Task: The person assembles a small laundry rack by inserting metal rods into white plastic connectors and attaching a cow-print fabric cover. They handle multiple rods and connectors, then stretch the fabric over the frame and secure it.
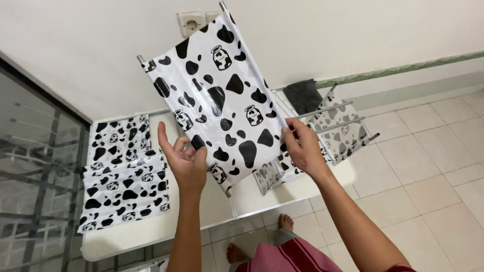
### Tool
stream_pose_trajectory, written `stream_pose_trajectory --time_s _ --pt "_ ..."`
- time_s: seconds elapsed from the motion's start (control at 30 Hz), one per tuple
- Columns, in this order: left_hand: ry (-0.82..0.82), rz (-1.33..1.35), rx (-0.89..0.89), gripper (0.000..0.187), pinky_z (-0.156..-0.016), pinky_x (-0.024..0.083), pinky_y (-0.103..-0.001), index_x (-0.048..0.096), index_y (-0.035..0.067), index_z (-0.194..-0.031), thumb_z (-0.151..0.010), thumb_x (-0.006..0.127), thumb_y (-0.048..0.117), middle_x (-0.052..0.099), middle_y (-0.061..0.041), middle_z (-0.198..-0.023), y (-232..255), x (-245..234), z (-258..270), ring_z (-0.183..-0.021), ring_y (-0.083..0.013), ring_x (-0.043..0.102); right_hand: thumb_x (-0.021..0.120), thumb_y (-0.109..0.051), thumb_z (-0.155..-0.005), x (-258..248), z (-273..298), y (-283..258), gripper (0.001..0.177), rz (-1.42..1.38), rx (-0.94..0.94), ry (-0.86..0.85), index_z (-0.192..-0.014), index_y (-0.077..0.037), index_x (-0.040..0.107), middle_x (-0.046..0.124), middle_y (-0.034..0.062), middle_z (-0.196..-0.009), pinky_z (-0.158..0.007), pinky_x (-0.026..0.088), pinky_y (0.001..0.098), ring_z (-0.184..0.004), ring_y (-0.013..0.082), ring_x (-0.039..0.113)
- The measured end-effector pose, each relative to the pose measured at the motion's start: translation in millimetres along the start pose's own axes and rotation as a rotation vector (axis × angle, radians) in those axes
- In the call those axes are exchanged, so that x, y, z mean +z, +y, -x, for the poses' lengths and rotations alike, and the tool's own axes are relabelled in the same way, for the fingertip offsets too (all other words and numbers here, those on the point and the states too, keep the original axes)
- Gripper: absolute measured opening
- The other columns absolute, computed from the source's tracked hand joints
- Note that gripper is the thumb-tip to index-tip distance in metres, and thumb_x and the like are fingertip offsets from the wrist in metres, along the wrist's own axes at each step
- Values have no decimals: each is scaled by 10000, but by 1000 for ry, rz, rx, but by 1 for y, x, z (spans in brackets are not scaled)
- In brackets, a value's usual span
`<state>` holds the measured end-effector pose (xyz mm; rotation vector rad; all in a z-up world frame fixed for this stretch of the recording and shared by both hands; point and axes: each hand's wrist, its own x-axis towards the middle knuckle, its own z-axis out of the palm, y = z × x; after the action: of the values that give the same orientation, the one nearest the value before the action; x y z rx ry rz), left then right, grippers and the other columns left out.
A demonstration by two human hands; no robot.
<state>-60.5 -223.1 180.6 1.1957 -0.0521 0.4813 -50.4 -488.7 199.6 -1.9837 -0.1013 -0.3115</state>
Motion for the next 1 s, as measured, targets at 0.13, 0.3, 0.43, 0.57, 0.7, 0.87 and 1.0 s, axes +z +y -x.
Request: stream_pose_trajectory --time_s 0.13,0.3,0.43,0.57,0.7,0.87,1.0 --pt "-143 5 3 733 -730 526 -228 338 -21 -1497 -815 581 -135 640 -72 -945 -11 39 -6 -843 -92 589 545 -137 -1030 -47 -29 5 227 93 -61 80 -1176 -1 652 627 31 -802 -605 452 263 -680 89 532" --pt "-232 40 -53 259 -694 563 -266 568 -55 -1167 -910 597 -72 697 -96 -1001 -38 97 -6 -795 -123 644 519 -132 -1051 -105 -66 22 246 84 -117 97 -1204 11 649 594 21 -827 -615 435 261 -697 87 491" --pt "-135 -34 -97 145 -579 561 -258 617 -44 -1089 -959 642 16 708 -94 -940 -51 148 -6 -733 -106 666 505 -142 -1053 -149 -90 41 257 100 -69 54 -1202 13 645 598 29 -809 -608 438 270 -685 93 492" --pt "-104 -15 -60 160 -545 560 -241 575 -5 -1069 -943 665 35 700 -78 -912 -62 187 -1 -696 -83 650 511 -141 -1051 -183 -107 66 252 104 -109 6 -1203 13 640 628 29 -856 -646 462 266 -724 91 521" --pt "-49 -75 -76 162 -553 569 -238 572 10 -1062 -940 675 37 664 -69 -870 -69 209 9 -693 -71 638 512 -127 -1040 -201 -116 87 265 78 -103 -33 -1226 3 649 637 49 -907 -663 458 278 -738 112 505" --pt "55 -56 -223 159 -558 627 -300 633 -49 -1017 -981 679 98 660 -90 -827 -90 222 35 -644 -129 653 526 -115 -1015 -214 -139 107 250 125 -148 -71 -1188 2 663 660 98 -974 -704 478 300 -782 159 558" --pt "168 -57 -270 215 -544 636 -328 591 3 -1013 -865 708 105 704 -85 -856 -110 225 76 -656 -140 697 498 -105 -951 -218 -162 119 283 289 -187 -258 -1139 -5 684 684 153 -986 -792 505 363 -852 256 638"
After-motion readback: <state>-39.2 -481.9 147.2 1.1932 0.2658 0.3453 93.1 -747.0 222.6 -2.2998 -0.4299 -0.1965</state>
